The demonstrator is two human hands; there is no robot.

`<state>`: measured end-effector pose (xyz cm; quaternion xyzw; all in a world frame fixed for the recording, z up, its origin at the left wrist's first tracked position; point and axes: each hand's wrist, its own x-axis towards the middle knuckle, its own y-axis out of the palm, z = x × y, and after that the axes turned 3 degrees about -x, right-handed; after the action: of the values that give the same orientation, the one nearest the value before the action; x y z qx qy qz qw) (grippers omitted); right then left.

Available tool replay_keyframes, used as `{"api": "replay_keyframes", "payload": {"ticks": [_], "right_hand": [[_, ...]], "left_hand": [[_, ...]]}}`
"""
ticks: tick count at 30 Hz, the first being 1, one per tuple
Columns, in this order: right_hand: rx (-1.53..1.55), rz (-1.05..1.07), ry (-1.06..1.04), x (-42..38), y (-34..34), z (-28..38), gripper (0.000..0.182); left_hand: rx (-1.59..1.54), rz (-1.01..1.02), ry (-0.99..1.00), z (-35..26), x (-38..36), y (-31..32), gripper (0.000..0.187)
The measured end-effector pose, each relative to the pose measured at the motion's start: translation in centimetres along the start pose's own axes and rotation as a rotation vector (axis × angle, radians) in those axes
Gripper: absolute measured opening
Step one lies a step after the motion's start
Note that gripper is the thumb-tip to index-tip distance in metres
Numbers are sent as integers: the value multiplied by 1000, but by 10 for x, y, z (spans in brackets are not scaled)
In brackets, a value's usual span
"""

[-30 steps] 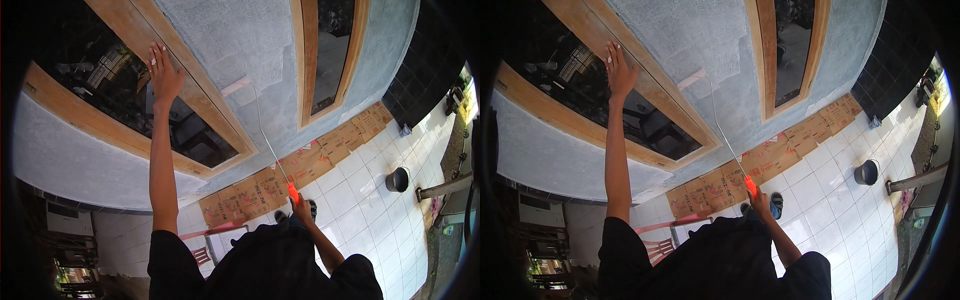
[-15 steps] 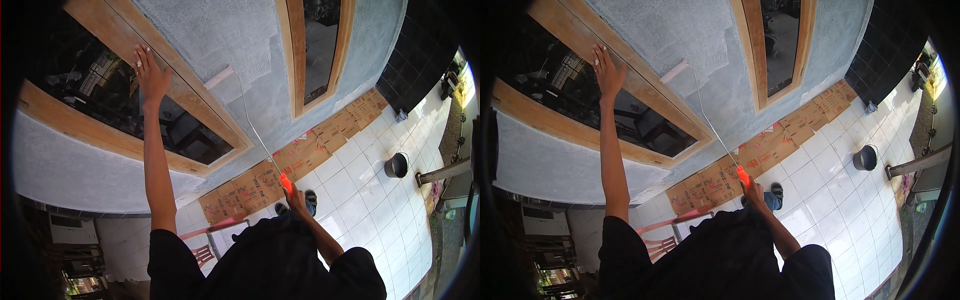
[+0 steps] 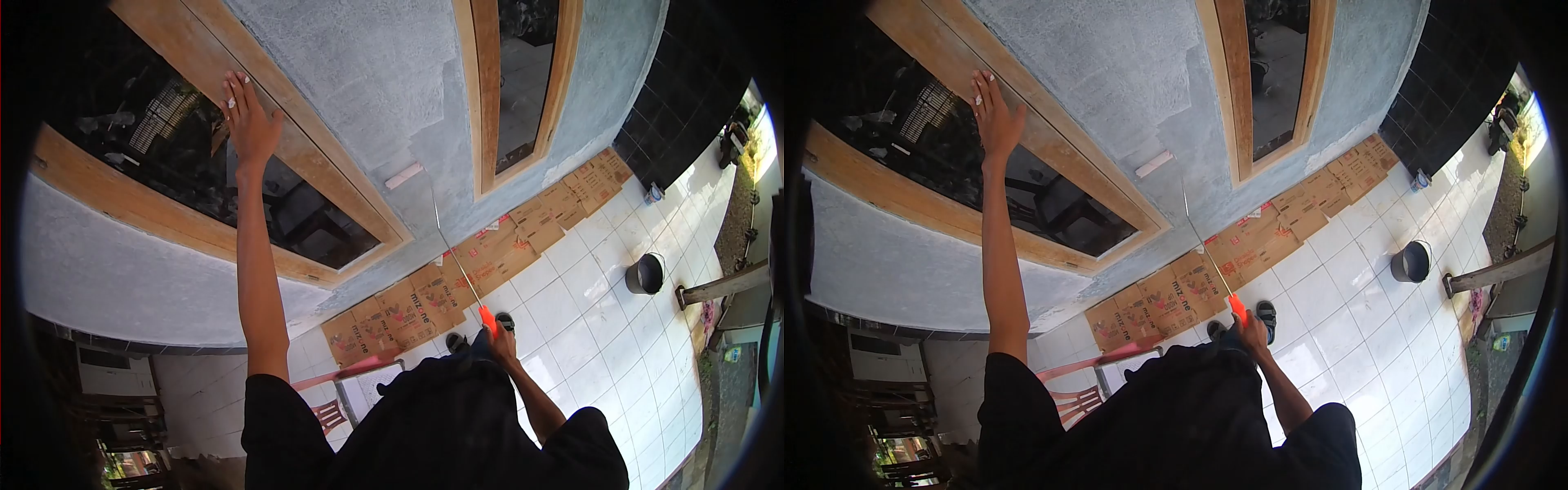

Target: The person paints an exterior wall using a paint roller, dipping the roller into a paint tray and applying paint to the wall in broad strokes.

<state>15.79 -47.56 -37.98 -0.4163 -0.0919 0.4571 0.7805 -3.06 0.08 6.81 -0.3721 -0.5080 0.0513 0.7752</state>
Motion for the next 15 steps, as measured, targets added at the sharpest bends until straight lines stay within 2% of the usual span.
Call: {"api": "replay_keyframes", "payload": {"ticks": [5, 8, 10, 13, 15], "right_hand": [[127, -3, -19, 6, -3, 8, 42], [217, -45, -89, 27, -23, 59, 37], [287, -150, -163, 47, -28, 83, 35], [302, -215, -227, 65, -32, 88, 41], [284, -172, -208, 64, -36, 76, 41]], "left_hand": [[-19, 1, -9, 2, 0, 2, 87], [-16, -2, -5, 3, 1, 3, 88], [-17, 0, -10, 2, 1, 3, 88], [-16, -2, -12, 2, 0, 3, 88], [-16, -5, -14, 0, 1, 2, 88]]}}
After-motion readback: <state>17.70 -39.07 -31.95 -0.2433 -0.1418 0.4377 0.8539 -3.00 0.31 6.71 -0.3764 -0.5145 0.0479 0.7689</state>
